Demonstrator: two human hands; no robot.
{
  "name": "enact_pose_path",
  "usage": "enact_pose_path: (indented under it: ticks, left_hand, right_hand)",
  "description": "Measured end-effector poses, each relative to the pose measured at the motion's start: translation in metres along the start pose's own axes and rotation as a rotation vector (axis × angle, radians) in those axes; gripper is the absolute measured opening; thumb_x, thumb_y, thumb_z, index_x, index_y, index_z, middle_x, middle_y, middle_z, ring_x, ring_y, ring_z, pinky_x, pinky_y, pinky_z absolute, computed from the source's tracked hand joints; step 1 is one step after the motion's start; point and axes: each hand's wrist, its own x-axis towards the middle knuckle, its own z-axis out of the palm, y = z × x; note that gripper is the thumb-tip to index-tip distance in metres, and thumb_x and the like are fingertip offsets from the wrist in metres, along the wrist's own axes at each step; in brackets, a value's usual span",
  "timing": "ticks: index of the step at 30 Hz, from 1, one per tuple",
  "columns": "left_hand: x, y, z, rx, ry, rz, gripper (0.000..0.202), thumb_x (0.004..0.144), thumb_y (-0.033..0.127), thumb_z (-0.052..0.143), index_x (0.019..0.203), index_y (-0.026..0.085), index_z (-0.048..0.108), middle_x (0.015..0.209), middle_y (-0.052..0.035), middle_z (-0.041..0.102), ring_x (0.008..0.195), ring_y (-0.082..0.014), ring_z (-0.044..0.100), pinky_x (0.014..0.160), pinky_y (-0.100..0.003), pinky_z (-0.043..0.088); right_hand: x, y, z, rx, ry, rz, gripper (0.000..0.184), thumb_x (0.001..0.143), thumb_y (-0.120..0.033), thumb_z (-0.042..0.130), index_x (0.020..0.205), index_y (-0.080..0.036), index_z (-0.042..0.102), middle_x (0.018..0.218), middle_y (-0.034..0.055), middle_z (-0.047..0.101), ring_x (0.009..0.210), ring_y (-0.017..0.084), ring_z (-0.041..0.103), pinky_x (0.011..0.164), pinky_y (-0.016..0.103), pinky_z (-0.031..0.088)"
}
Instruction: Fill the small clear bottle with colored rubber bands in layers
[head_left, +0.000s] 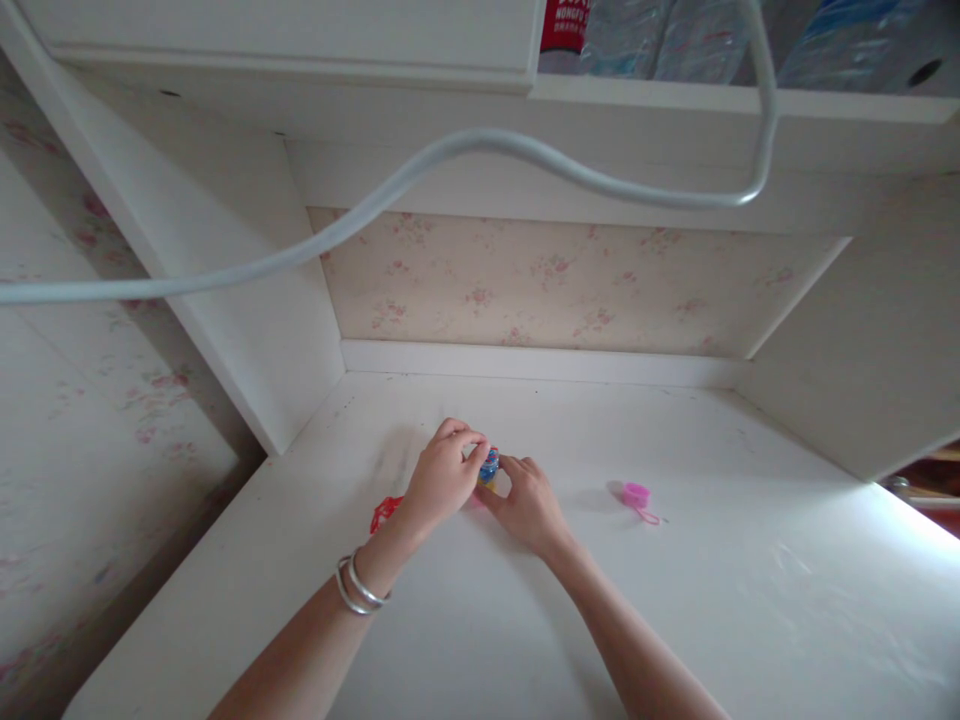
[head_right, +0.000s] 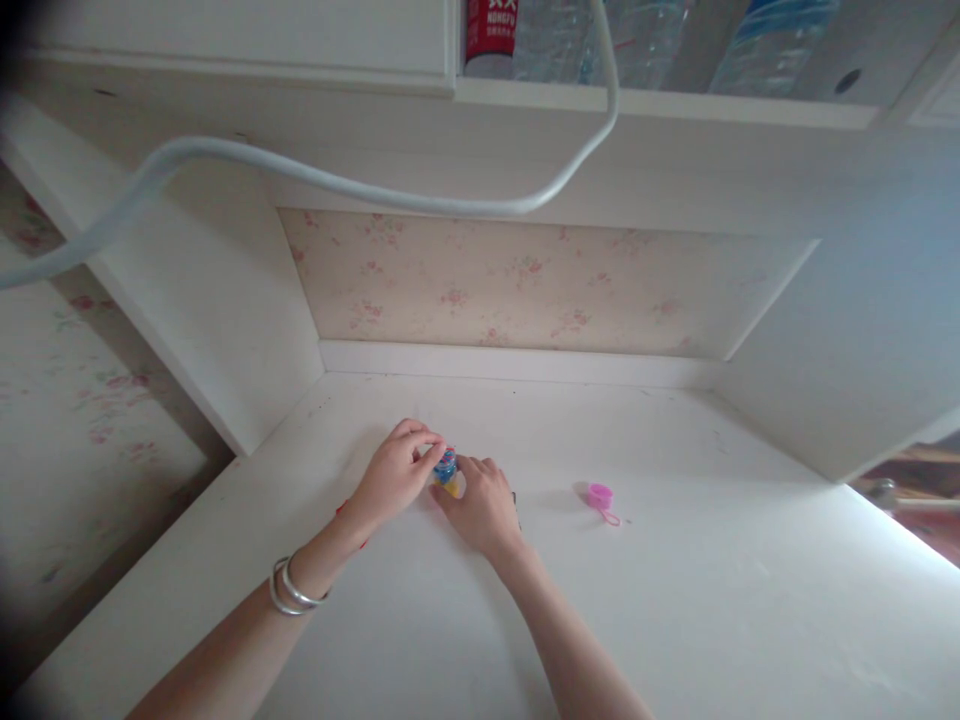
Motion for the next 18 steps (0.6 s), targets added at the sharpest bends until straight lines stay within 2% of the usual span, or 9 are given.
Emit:
enact_pose_path:
  ticks: [3,6,10,13,18]
  left_hand:
    - [-0.005,0.002,-0.003,-0.018,-0.024,-0.004,0.028,0.091,0.036,0.049,0.095,0.020,0.071,0.099,-0.0040,0.057,0.064,-0.0085,0.057,0.070,-0.024,0.049]
    - [-0.010,0.002,-0.009,-0.067,-0.038,0.011,0.032,0.093,0.039,0.046,0.095,0.020,0.071,0.099,-0.0043,0.057,0.069,-0.0095,0.058,0.069,-0.023,0.048]
    - [-0.020,-0.004,-0.017,-0.129,0.030,-0.011,0.033,0.094,0.039,0.043,0.094,0.018,0.068,0.096,-0.0044,0.059,0.076,-0.0119,0.058,0.069,-0.023,0.046]
    - [-0.039,-0.010,-0.020,-0.145,0.048,-0.067,0.032,0.094,0.039,0.043,0.090,0.018,0.067,0.091,-0.0043,0.062,0.076,-0.0131,0.057,0.066,-0.023,0.044]
    - [-0.083,-0.018,-0.008,-0.138,-0.124,-0.164,0.027,0.092,0.034,0.045,0.091,0.019,0.067,0.082,-0.0020,0.066,0.070,-0.0135,0.057,0.066,-0.024,0.043]
  right_hand:
    - [-0.001,-0.001,0.000,0.005,-0.007,0.008,0.029,0.080,-0.035,0.064,0.106,-0.021,0.063,0.097,0.0054,0.069,0.091,0.021,0.057,0.082,0.031,0.041]
    - [-0.002,-0.002,0.000,0.013,-0.027,0.020,0.032,0.079,-0.035,0.065,0.108,-0.021,0.063,0.098,0.0052,0.069,0.092,0.021,0.056,0.082,0.030,0.041]
    - [-0.004,-0.003,0.000,0.034,-0.030,0.040,0.035,0.078,-0.037,0.066,0.110,-0.022,0.062,0.100,0.0044,0.068,0.095,0.021,0.056,0.083,0.030,0.041]
    - [-0.006,-0.003,0.001,0.041,-0.030,0.050,0.036,0.078,-0.038,0.066,0.110,-0.022,0.062,0.103,0.0040,0.068,0.097,0.021,0.056,0.085,0.031,0.041]
    - [-0.007,-0.001,0.001,0.030,-0.036,0.078,0.042,0.076,-0.039,0.068,0.114,-0.023,0.059,0.109,0.0046,0.065,0.101,0.022,0.055,0.088,0.034,0.042]
